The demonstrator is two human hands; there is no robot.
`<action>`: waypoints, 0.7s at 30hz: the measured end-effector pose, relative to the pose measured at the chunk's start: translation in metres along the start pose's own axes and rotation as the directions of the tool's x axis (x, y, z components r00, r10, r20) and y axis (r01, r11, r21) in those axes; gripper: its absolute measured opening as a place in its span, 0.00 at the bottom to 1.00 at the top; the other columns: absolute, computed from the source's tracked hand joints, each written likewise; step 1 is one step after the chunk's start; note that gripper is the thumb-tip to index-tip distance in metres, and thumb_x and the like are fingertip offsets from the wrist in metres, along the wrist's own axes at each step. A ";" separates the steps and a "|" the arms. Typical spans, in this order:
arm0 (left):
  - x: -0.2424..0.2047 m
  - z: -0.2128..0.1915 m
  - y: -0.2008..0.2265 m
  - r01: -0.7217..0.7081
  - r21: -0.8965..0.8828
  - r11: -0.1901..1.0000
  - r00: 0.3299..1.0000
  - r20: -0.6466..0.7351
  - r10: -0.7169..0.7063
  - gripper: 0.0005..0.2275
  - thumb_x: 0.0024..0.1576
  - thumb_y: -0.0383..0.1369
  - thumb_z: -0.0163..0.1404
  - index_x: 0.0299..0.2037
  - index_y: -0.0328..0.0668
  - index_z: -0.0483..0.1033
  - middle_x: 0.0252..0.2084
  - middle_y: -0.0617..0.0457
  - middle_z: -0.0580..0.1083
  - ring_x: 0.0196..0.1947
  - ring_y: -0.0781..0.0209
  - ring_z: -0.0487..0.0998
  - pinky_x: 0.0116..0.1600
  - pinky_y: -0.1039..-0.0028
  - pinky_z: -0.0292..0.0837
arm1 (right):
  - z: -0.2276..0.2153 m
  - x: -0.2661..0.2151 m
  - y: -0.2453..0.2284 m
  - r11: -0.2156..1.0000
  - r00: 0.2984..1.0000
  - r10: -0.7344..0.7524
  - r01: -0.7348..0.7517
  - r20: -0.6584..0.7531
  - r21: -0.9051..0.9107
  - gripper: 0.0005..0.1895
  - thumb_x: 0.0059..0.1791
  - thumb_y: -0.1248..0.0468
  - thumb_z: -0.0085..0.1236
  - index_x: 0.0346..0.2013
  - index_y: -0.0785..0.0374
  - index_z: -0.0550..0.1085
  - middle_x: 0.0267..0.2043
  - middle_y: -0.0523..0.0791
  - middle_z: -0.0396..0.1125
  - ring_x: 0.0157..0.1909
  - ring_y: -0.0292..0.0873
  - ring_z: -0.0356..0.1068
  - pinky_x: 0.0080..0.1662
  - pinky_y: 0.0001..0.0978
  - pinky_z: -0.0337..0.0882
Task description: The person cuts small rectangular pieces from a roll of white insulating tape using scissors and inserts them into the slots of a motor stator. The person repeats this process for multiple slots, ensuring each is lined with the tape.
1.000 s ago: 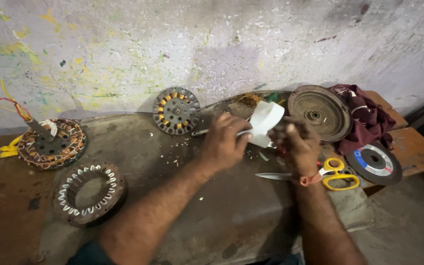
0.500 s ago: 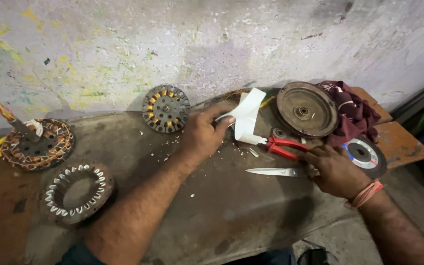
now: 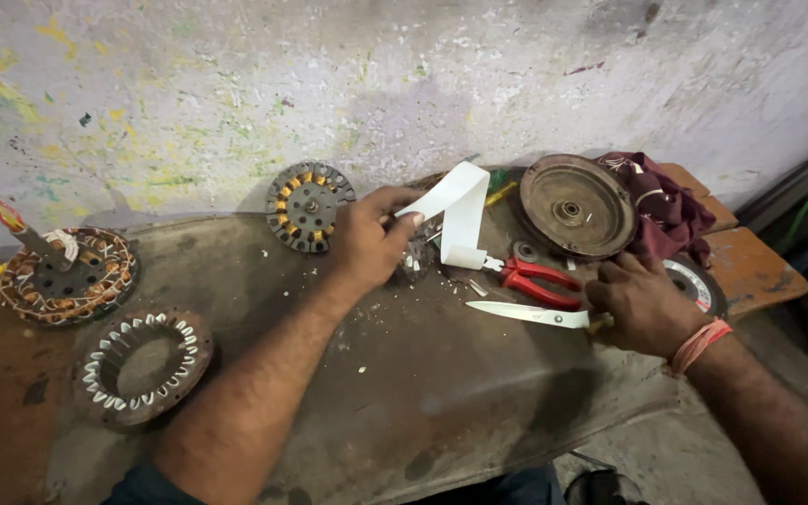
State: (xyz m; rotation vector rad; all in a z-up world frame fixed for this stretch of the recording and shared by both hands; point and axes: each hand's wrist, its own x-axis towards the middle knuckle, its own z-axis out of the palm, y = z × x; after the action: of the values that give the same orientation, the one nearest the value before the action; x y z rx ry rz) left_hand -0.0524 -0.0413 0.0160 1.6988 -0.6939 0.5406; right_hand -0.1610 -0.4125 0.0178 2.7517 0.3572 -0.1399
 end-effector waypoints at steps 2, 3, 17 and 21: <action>0.004 -0.001 -0.003 0.234 -0.077 0.969 0.972 0.026 -0.232 0.10 0.55 0.28 0.58 0.46 0.40 0.81 0.36 0.53 0.82 0.28 0.66 0.81 0.34 0.73 0.78 | -0.002 -0.006 -0.003 0.998 0.987 -0.056 0.056 -0.148 -0.006 0.18 0.38 0.54 0.64 0.40 0.52 0.74 0.42 0.45 0.69 0.54 0.50 0.67 0.59 0.50 0.66; 0.006 -0.003 -0.005 0.348 -0.110 0.931 0.938 0.046 -0.345 0.10 0.54 0.29 0.58 0.46 0.41 0.81 0.35 0.54 0.82 0.25 0.66 0.80 0.32 0.73 0.78 | -0.001 -0.009 -0.007 0.996 0.972 -0.085 0.085 -0.221 -0.010 0.16 0.39 0.57 0.63 0.39 0.54 0.73 0.38 0.46 0.70 0.51 0.52 0.69 0.57 0.51 0.68; 0.042 -0.002 -0.006 0.307 -0.177 0.935 0.951 0.085 -0.296 0.08 0.57 0.26 0.57 0.46 0.34 0.80 0.34 0.51 0.81 0.28 0.68 0.80 0.32 0.76 0.76 | 0.018 -0.019 -0.043 -0.092 0.897 0.392 0.257 -0.202 0.962 0.11 0.49 0.71 0.55 0.46 0.67 0.71 0.41 0.53 0.72 0.41 0.47 0.73 0.41 0.37 0.70; 0.062 0.008 0.001 0.510 -0.226 0.830 0.860 0.134 -0.492 0.08 0.58 0.25 0.55 0.46 0.33 0.78 0.30 0.50 0.79 0.21 0.67 0.77 0.24 0.77 0.73 | 0.013 -0.005 -0.072 -0.584 0.956 0.228 0.285 -0.184 0.760 0.13 0.51 0.67 0.53 0.47 0.73 0.71 0.44 0.57 0.74 0.41 0.50 0.73 0.44 0.41 0.74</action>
State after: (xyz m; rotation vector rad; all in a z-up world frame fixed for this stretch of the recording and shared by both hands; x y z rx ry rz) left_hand -0.0088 -0.0592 0.0571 1.5758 -0.3186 0.0139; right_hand -0.1853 -0.3529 -0.0180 4.9881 0.5879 0.0065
